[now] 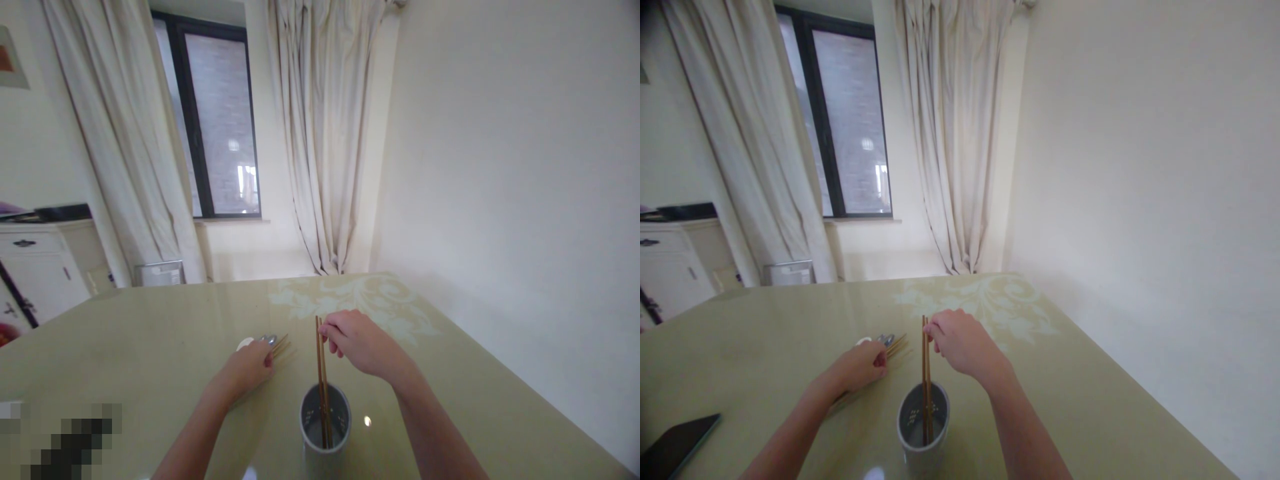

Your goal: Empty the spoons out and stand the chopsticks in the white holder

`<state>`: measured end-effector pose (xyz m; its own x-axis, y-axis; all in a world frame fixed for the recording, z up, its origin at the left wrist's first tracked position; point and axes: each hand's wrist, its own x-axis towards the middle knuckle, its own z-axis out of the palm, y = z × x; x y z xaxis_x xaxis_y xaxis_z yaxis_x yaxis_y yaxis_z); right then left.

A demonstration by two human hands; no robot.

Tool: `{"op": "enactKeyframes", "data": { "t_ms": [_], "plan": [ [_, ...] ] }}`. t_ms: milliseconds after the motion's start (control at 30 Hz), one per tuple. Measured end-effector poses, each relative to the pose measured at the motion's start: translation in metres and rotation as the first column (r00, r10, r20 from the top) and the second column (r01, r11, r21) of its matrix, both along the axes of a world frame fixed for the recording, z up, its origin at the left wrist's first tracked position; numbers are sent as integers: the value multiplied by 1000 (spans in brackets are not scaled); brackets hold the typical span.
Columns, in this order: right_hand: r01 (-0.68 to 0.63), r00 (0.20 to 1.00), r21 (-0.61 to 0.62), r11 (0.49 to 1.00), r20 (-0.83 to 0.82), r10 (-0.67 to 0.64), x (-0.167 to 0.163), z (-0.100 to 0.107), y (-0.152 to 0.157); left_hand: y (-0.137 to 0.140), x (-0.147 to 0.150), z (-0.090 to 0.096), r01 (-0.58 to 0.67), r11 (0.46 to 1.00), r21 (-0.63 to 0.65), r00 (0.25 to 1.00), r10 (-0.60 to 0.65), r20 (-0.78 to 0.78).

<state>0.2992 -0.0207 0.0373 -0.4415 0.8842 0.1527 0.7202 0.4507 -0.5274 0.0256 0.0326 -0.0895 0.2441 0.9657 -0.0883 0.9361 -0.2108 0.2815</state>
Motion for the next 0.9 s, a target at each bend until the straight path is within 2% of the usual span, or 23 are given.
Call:
{"op": "enactKeyframes", "data": {
  "t_ms": [67,133,200,267,367,500,600,733,833,900],
  "plan": [
    [12,1000,7,1000,5,-12,1,2,-1,-3,3,15,21,1000,16,998,-22,60],
    [54,999,46,997,-6,-54,2,7,-4,-10,6,37,41,998,50,976,-51,213],
    [113,992,98,989,-72,-106,3,13,-9,-21,11,63,59,993,106,897,-99,430],
    [140,975,145,980,-194,-111,2,19,-14,-33,18,86,65,984,169,784,-155,601],
    [70,920,188,980,-393,9,-2,25,-21,-51,30,108,96,965,244,653,-246,716],
    [-5,816,172,985,-569,104,-8,27,-26,-66,44,118,139,942,306,603,-325,728],
    [25,764,149,988,-641,77,-8,26,-26,-73,53,122,109,931,350,591,-343,730],
    [75,732,147,986,-680,46,-7,27,-26,-77,58,126,100,926,363,576,-351,738],
    [69,718,178,982,-692,75,-4,32,-29,-74,51,126,144,932,334,590,-352,727],
    [78,714,199,977,-695,84,-4,34,-31,-71,47,124,153,944,294,633,-322,704]
  ]
}}
